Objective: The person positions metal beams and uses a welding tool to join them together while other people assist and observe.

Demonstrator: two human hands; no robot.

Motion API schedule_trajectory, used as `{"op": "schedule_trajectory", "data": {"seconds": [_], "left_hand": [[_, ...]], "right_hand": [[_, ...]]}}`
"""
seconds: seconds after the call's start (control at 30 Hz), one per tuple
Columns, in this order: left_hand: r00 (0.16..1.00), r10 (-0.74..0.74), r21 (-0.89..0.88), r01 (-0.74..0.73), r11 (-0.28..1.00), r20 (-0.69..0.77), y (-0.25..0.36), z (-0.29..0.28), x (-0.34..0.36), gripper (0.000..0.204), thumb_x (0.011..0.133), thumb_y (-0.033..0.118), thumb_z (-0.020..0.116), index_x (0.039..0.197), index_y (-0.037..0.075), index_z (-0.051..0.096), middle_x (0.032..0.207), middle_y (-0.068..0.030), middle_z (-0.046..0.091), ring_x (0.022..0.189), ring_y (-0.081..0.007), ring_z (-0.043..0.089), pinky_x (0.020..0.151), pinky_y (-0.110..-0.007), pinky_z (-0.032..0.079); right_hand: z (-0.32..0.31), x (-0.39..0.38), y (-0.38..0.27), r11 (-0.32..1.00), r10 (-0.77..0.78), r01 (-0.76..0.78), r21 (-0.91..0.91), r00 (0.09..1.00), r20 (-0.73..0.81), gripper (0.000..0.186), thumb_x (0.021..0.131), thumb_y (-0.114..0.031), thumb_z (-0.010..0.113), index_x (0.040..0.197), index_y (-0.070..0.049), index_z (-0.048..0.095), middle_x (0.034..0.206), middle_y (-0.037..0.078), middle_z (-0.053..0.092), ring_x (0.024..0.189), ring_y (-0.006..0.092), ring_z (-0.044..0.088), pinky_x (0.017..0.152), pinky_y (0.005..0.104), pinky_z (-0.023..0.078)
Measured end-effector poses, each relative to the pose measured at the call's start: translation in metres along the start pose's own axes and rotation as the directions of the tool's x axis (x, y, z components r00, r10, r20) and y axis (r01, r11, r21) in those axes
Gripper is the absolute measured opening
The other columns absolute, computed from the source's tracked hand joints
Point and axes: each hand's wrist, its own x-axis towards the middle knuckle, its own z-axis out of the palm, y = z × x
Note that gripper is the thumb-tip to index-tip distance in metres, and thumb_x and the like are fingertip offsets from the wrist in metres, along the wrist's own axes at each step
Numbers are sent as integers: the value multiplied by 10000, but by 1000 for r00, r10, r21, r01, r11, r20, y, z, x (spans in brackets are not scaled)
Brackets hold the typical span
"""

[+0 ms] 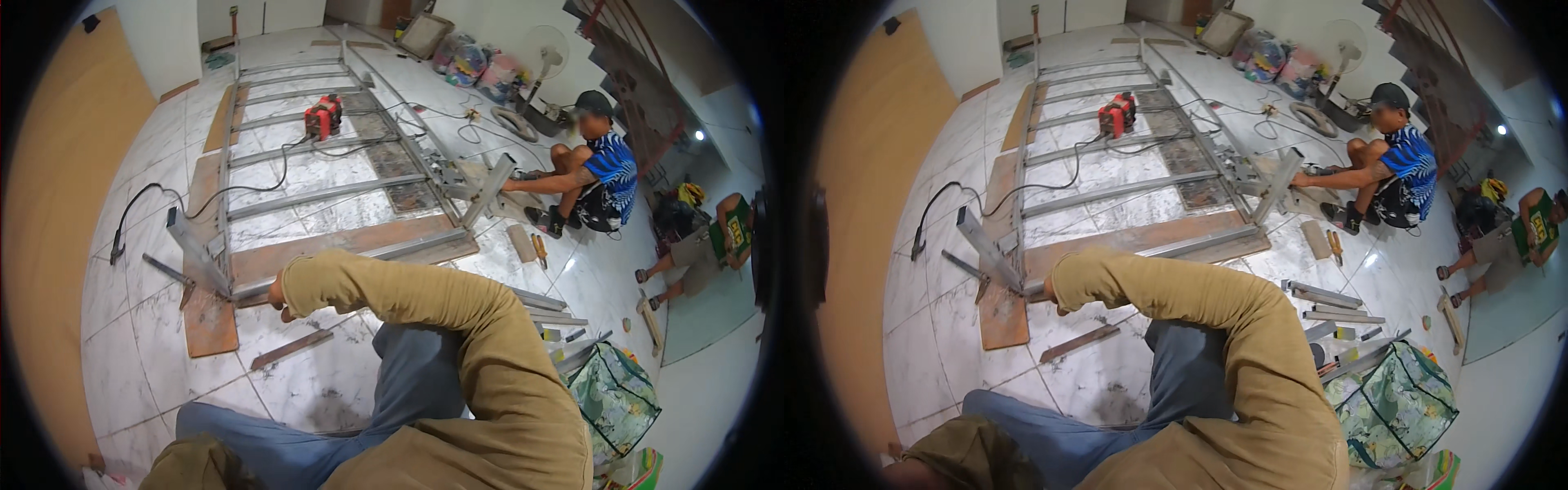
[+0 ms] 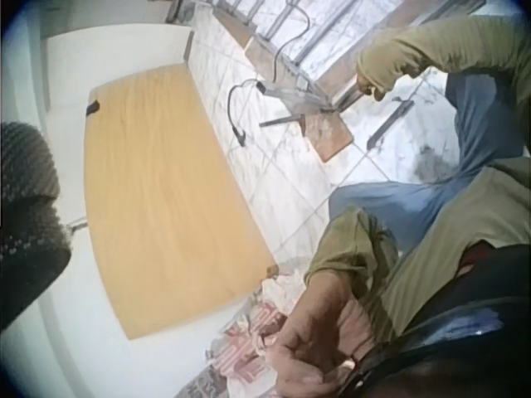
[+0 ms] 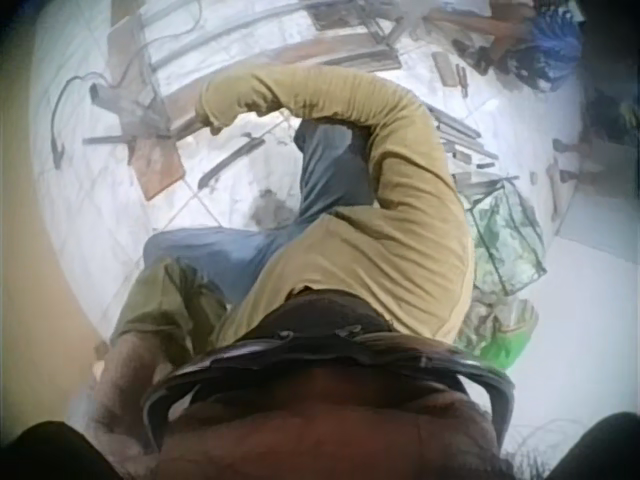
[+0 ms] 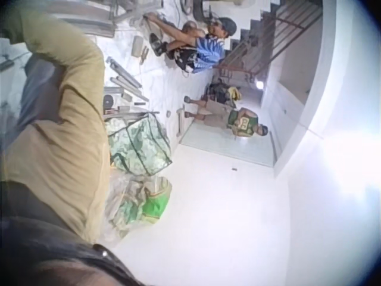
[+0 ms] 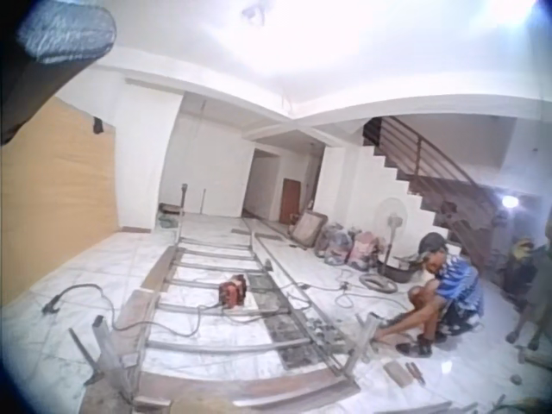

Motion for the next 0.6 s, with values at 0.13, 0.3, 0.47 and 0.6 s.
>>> {"op": "schedule_trajectory", "data": {"seconds": [0.13, 0.3, 0.47, 0.6], "left_hand": [[1000, -4, 46, 4, 999, -5, 10, -11, -2, 313, 980, 222, 570, 1201, 4, 599, 1117, -130, 648, 1038, -285, 620, 977, -523, 458], [989, 70, 55, -64, 996, -128, 9, -33, -8, 309, 982, 220, 566, 1176, -17, 608, 1084, -147, 659, 1009, -302, 633, 964, -527, 477], [914, 291, 223, -232, 947, -283, 68, -121, -14, 309, 984, 217, 562, 1150, -37, 618, 1051, -165, 669, 981, -319, 646, 951, -532, 495], [823, 479, 305, -393, 868, -304, 108, -185, 7, 312, 985, 215, 559, 1129, -53, 625, 1024, -179, 677, 958, -333, 657, 941, -535, 509]], "right_hand": [[-9, 10, -14, 999, 11, -11, -31, 1000, 3, 465, 869, -438, 721, 1229, -145, 692, 1141, 165, 712, 1075, 365, 671, 895, 479, 531], [-5, -11, -7, 1000, 26, -26, -12, 999, 19, 464, 876, -440, 708, 1224, -133, 693, 1131, 170, 712, 1073, 369, 670, 900, 477, 526], [-9, -13, -15, 992, -111, 119, 44, 980, -166, 441, 887, -405, 695, 1219, -114, 684, 1132, 196, 697, 1052, 410, 656, 886, 502, 515], [-22, -33, -18, 1000, 10, -8, 17, 994, -113, 414, 917, -394, 669, 1224, -117, 673, 1075, 180, 710, 1001, 396, 672, 877, 488, 522]]}}
